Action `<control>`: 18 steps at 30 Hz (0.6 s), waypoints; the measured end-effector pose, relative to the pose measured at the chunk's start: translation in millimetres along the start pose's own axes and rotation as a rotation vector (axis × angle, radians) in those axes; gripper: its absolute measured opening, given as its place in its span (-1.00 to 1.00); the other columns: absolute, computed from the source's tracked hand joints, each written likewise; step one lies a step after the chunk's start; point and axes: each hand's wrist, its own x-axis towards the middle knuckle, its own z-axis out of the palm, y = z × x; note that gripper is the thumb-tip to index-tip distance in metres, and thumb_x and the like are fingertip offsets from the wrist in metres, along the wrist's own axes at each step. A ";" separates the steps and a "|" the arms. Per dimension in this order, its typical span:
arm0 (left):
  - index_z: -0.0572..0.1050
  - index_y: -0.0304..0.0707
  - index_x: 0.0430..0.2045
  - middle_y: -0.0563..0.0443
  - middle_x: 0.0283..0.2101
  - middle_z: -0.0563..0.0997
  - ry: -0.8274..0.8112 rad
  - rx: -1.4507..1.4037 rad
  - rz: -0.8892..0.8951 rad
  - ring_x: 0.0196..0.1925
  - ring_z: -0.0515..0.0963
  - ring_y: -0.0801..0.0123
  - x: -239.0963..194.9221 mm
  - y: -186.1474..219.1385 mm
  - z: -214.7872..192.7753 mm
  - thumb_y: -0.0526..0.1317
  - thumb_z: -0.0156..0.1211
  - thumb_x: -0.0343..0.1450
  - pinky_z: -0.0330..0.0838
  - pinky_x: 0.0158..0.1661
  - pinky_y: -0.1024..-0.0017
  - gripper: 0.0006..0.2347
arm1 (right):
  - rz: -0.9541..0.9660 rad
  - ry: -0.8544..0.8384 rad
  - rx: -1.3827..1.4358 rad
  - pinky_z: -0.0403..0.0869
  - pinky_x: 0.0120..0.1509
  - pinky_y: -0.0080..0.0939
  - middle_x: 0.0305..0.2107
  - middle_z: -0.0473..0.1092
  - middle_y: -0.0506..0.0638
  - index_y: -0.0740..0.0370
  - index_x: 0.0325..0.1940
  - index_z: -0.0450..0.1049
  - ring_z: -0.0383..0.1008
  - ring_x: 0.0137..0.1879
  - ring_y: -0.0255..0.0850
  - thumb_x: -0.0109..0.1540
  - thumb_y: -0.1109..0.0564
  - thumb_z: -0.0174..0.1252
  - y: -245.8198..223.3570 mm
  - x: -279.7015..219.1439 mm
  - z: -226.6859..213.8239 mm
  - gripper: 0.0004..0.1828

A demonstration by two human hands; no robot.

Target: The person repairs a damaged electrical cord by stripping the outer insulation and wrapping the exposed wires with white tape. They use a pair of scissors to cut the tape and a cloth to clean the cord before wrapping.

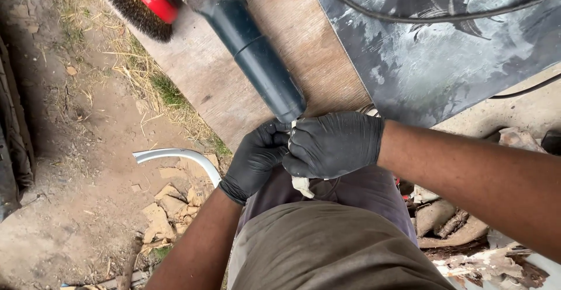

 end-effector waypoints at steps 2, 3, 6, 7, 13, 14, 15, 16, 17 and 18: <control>0.64 -0.38 -0.02 -0.12 -0.25 0.78 0.001 -0.025 -0.001 -0.23 0.82 0.16 -0.7 5.4 2.8 -0.48 0.50 0.35 0.79 -0.25 0.26 -0.69 | 0.005 0.007 -0.043 0.53 0.04 0.11 -0.37 0.48 0.23 0.32 0.04 0.51 0.52 -0.13 0.16 0.48 0.19 -0.11 0.2 2.0 2.2 -0.72; 0.64 -0.38 -0.03 -0.08 -0.28 0.77 0.012 -0.021 -0.012 -0.26 0.82 0.23 -1.4 10.3 6.7 -0.48 0.49 0.35 0.79 -0.25 0.29 -0.69 | 0.002 -0.001 -0.013 0.50 -0.06 0.10 -0.42 0.43 0.22 0.33 -0.01 0.50 0.46 -0.22 0.13 0.48 0.22 -0.11 3.5 5.4 0.2 -0.75; 0.64 -0.37 -0.01 -0.07 -0.29 0.77 0.008 -0.047 -0.030 -0.29 0.81 0.26 -3.0 14.7 8.0 -0.48 0.51 0.33 0.80 -0.25 0.31 -0.66 | 0.033 -0.016 0.020 0.45 -0.18 0.07 -0.48 0.37 0.18 0.34 -0.08 0.49 0.40 -0.32 0.09 0.48 0.24 -0.10 5.4 7.5 -1.0 -0.77; 0.64 -0.37 0.02 -0.11 -0.28 0.77 -0.017 -0.075 -0.035 -0.28 0.82 0.23 -1.5 14.4 7.7 -0.49 0.54 0.32 0.81 -0.25 0.30 -0.63 | 0.069 -0.028 0.015 0.43 -0.21 0.05 -0.49 0.36 0.15 0.33 -0.10 0.50 0.40 -0.32 0.08 0.49 0.24 -0.08 5.1 5.7 -1.7 -0.77; 0.61 -0.43 0.03 -0.04 -0.28 0.75 0.021 -0.019 -0.056 -0.29 0.77 0.44 -8.9 16.3 16.9 -0.47 0.47 0.39 0.78 -0.26 0.44 -0.68 | 0.914 0.195 0.471 0.59 -0.03 -0.24 -0.43 0.48 0.05 0.42 -0.11 0.52 0.58 -0.29 -0.15 0.41 0.43 0.10 -5.6 5.7 -32.2 -0.91; 0.61 -0.43 0.03 -0.04 -0.28 0.75 0.032 -0.021 -0.054 -0.29 0.77 0.44 -9.5 17.8 16.0 -0.47 0.47 0.39 0.78 -0.26 0.44 -0.68 | 0.907 0.196 0.481 0.59 -0.03 -0.24 -0.43 0.48 0.05 0.42 -0.11 0.52 0.58 -0.29 -0.15 0.41 0.43 0.10 -11.9 1.5 -23.3 -0.91; 0.61 -0.41 0.02 0.00 -0.28 0.74 0.027 -0.007 -0.057 -0.28 0.76 0.46 -9.6 18.3 16.4 -0.48 0.46 0.40 0.78 -0.26 0.47 -0.69 | 1.331 0.441 0.747 0.64 -0.16 -0.24 -0.41 0.55 0.15 0.38 -0.14 0.52 0.66 -0.31 -0.11 0.33 0.46 0.20 -20.8 -4.1 -15.7 -0.90; 0.61 -0.39 0.02 0.03 -0.28 0.73 0.022 0.007 -0.059 -0.28 0.76 0.49 -8.9 18.3 17.6 -0.48 0.44 0.41 0.77 -0.25 0.50 -0.70 | 1.749 0.702 1.011 0.69 -0.29 -0.23 -0.40 0.62 0.24 0.33 -0.17 0.52 0.73 -0.32 -0.07 0.24 0.49 0.31 -29.7 -10.8 -8.5 -0.82; 0.61 -0.39 0.02 0.03 -0.28 0.73 0.021 0.009 -0.067 -0.28 0.76 0.49 -8.6 17.3 17.3 -0.48 0.44 0.41 0.77 -0.25 0.50 -0.70 | 1.757 0.705 1.012 0.69 -0.29 -0.23 -0.40 0.62 0.24 0.33 -0.17 0.52 0.73 -0.32 -0.07 0.24 0.49 0.31 -30.7 -7.1 -7.0 -0.82; 0.62 -0.39 0.04 0.02 -0.28 0.73 0.045 0.015 -0.068 -0.26 0.76 0.47 -7.9 16.3 17.6 -0.49 0.46 0.39 0.78 -0.24 0.48 -0.68 | 1.787 0.756 1.109 0.72 -0.35 -0.17 -0.39 0.61 0.26 0.37 -0.09 0.50 0.72 -0.35 -0.02 0.20 0.51 0.35 -31.4 -3.9 -6.0 -0.73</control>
